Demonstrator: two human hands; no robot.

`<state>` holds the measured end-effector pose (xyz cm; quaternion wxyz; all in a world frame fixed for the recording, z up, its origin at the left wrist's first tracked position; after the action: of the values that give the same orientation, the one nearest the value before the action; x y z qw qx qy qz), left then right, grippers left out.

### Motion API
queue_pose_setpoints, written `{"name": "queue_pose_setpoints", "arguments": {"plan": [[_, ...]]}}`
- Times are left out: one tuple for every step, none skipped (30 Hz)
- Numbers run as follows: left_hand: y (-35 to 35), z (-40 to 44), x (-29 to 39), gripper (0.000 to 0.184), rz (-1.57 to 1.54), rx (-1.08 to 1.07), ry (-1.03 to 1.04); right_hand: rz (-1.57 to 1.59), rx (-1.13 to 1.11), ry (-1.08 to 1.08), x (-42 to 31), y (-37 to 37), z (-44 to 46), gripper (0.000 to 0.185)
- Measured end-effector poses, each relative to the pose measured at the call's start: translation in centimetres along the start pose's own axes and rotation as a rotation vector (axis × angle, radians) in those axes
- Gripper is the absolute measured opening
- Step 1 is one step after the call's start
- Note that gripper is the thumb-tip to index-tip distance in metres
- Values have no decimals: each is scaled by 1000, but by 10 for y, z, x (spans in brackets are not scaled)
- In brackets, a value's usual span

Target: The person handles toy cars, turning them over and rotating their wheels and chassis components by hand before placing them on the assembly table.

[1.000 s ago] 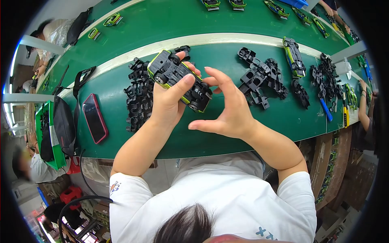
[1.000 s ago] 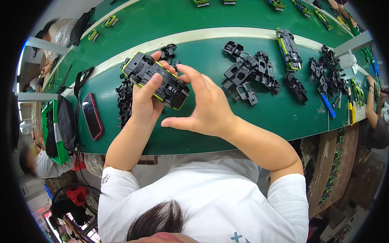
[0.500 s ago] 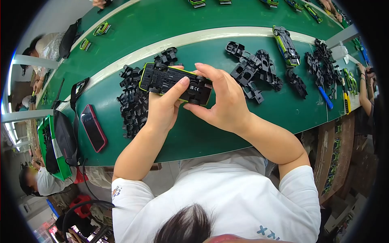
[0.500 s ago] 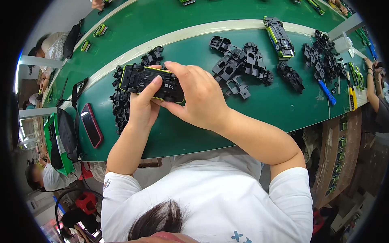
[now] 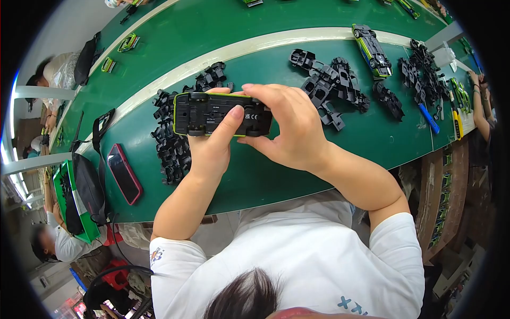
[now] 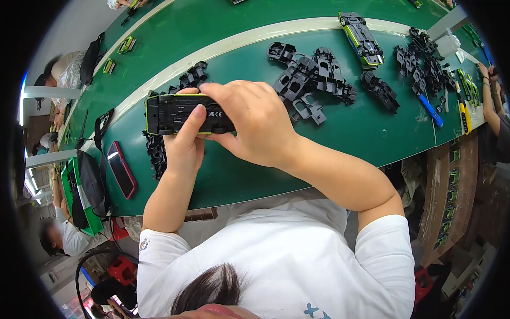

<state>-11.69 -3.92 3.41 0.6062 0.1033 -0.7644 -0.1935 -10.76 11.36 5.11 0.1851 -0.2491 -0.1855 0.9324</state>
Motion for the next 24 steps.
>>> {"name": "queue_pose_setpoints", "arguments": {"plan": [[1, -1, 0, 39, -11, 7, 9, -24, 7, -43, 0, 2, -1, 68], [1, -1, -1, 39, 8, 15, 19, -48, 14, -84, 0, 3, -2, 67], [-1, -1, -3, 39, 26, 22, 29, -51, 3, -75, 0, 3, -3, 67], [-1, 0, -4, 39, 43, 30, 41, -54, -9, -68, 1, 3, -4, 67], [-1, 1, -4, 39, 34, 24, 22, -58, -20, -60, 2, 3, -4, 67], [0, 2, -3, 38, 25, 17, 0, -27, -19, -25, 4, 2, -4, 67], [0, 3, -2, 38, 17, 10, -22, 4, -17, 11, 6, 1, -2, 68], [-2, 3, -2, 38, 6, -9, -34, 36, -16, 47, 8, 1, -2, 68], [-3, 3, -3, 38, -6, -27, -49, 54, -16, 56, 7, -1, -2, 72], [-4, 2, -4, 37, -21, -44, -64, 72, -20, 64, 6, -3, -2, 76], [-1, 2, -3, 37, -22, -45, -48, 90, -23, 68, 6, -4, -2, 80], [4, 0, 0, 37, -24, -46, -32, 90, -18, 54, 7, -5, -1, 80], [6, -1, 1, 38, -26, -44, -16, 93, -13, 41, 8, -5, 0, 80], [5, -2, 1, 38, -6, -27, -3, 95, -7, 28, 8, -4, 0, 80], [5, -3, 0, 39, 13, -12, 11, 64, 6, 8, 7, -4, -1, 75], [4, -3, 0, 39, 31, 1, 25, 31, 19, -12, 7, -2, -2, 71], [3, -4, -1, 39, 44, -2, 42, -3, 32, -32, 6, -1, -3, 66], [2, -4, -2, 40, 57, -7, 58, -11, 39, -50, 5, -1, -3, 66], [1, -4, -2, 40, 71, -12, 75, -20, 47, -67, 4, -1, -4, 66], [3, -3, -1, 40, 56, -23, 64, -27, 53, -87, 3, -1, -4, 65], [5, -3, 1, 40, 42, -31, 52, -11, 52, -75, 4, -1, -3, 66], [6, -4, 2, 40, 27, -39, 39, 7, 49, -62, 6, -1, -3, 66], [6, -4, 2, 40, 22, -51, 33, 25, 45, -49, 7, -1, -3, 66], [5, -4, 3, 40, 18, -63, 26, 46, 45, -47, 8, -1, -3, 66]]}}
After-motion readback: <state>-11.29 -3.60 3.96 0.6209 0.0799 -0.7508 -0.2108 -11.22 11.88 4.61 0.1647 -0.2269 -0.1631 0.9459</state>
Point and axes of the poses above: each hand's wrist, its own z-axis towards the middle knuckle, its own y-axis out of the palm, x = y × z, the point moved 3 cm from there along z, towards the middle knuckle, and after that the axes turned 10 degrees about -y, right-handed, at the moved point
